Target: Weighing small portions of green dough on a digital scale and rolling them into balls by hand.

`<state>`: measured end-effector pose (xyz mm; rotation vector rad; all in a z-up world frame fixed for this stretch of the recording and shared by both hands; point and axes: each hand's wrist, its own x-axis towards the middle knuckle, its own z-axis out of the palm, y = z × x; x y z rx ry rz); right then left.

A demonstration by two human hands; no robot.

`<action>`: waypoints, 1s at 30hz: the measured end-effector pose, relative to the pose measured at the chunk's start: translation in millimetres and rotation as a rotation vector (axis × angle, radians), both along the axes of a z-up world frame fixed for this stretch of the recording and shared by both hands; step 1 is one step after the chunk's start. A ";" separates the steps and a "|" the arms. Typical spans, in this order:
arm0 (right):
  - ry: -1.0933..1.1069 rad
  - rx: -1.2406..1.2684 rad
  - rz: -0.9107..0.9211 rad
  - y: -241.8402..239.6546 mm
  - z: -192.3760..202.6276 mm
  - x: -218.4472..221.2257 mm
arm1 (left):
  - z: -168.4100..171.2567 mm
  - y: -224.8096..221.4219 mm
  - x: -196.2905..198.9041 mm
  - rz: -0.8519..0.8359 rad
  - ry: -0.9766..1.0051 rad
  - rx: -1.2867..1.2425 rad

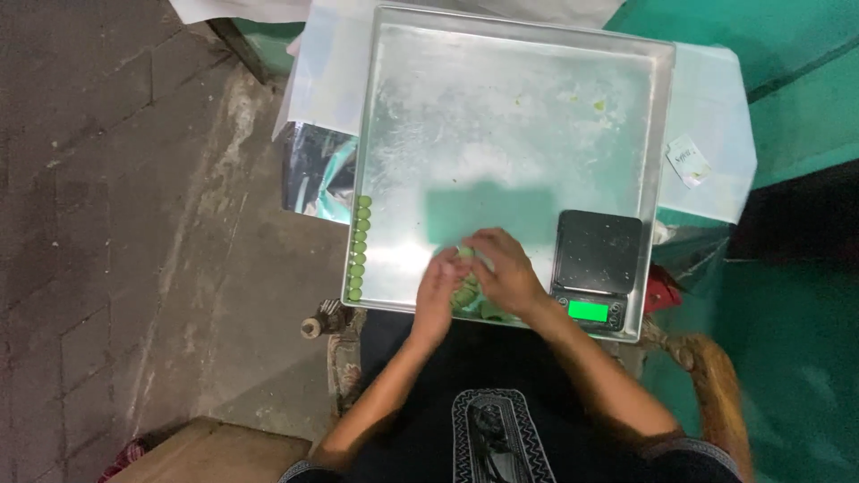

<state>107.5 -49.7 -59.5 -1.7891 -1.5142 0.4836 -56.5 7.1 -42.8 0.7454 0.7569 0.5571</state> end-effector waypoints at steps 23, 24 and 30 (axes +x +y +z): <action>0.248 -0.288 0.062 208.9 -51.4 -48.5 | -22.4 6.3 -19.6 -0.076 0.263 1.007; 0.247 -0.288 0.063 207.4 -47.7 -47.5 | -19.9 6.6 -19.8 -0.074 0.263 1.006; 0.277 -0.310 0.088 198.2 -46.8 -34.6 | -19.8 11.0 -21.7 -0.097 0.223 0.940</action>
